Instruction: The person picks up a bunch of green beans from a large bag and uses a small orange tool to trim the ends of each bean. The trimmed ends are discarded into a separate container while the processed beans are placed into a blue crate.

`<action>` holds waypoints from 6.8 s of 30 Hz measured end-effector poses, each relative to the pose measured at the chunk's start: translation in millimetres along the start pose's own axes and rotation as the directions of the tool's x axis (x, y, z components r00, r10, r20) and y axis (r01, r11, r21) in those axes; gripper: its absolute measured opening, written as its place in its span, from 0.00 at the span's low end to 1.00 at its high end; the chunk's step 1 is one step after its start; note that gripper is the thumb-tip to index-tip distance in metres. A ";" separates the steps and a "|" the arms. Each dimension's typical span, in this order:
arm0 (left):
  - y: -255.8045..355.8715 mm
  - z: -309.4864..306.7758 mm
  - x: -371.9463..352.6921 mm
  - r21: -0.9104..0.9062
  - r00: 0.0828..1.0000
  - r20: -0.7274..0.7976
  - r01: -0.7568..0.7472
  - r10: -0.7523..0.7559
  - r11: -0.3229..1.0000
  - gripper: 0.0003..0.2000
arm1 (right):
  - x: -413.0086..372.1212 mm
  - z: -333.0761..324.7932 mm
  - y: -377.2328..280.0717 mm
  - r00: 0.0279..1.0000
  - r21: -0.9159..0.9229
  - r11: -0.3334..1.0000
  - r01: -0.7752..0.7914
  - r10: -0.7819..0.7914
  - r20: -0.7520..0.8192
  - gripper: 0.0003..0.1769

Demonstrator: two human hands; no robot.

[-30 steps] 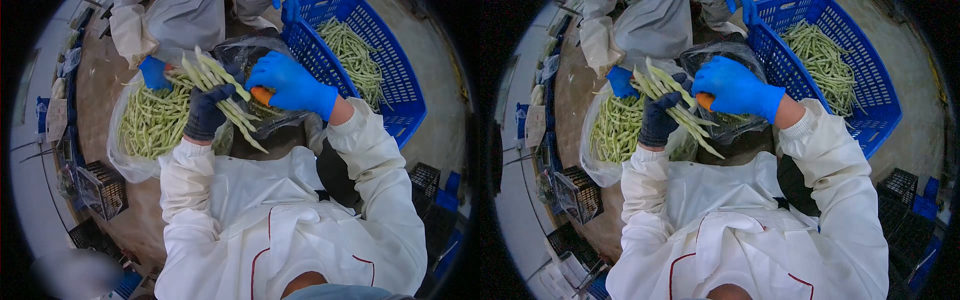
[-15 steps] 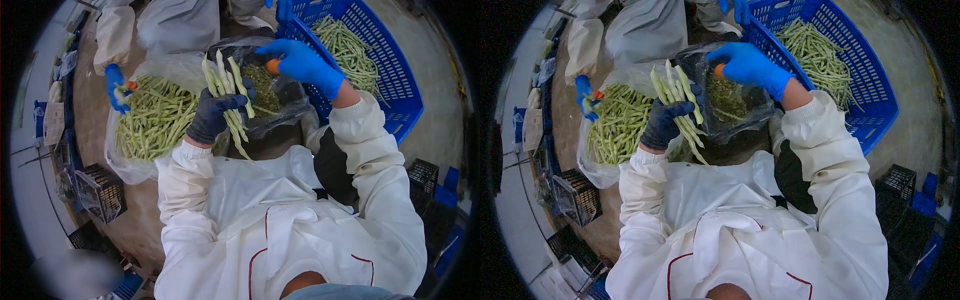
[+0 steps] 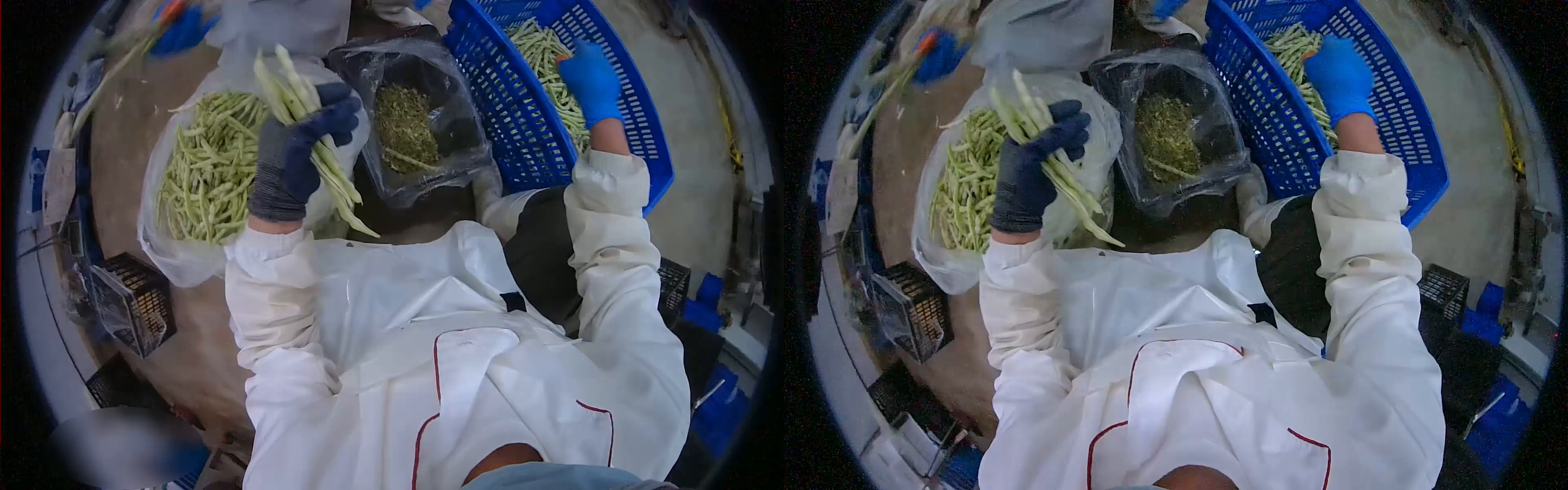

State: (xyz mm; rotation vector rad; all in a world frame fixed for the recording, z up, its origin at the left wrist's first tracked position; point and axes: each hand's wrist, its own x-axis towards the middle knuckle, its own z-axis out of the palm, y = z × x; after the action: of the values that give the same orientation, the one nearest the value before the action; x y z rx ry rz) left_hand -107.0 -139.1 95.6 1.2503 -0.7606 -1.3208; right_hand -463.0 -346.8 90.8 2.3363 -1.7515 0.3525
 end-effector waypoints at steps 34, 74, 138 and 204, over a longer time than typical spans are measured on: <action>-20.7 0.4 14.4 -0.221 0.978 -0.210 -0.034 -0.014 0.975 0.12 | -49.6 -53.9 -151.3 0.758 0.925 0.299 -0.236 -0.539 0.368 0.15; -34.4 41.4 4.5 0.375 0.981 0.025 -0.188 0.193 0.908 0.14 | -56.4 -18.6 -161.6 0.891 0.971 0.159 -0.181 -0.392 0.230 0.11; 16.4 -21.6 10.4 -0.550 0.929 -0.018 -0.318 0.369 0.773 0.13 | -53.3 33.5 -147.1 0.811 0.684 0.730 -0.008 -0.395 0.431 0.13; -23.3 41.7 5.8 -0.046 0.945 0.151 -0.288 0.291 0.957 0.16 | -56.6 -19.0 -161.1 0.778 0.848 -0.205 -0.489 -0.542 0.317 0.11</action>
State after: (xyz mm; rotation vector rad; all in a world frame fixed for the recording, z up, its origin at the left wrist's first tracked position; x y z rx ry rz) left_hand -152.0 -149.9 82.0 0.9793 -0.9974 -1.1901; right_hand -324.9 -244.6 88.8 4.0964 -1.7577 1.9062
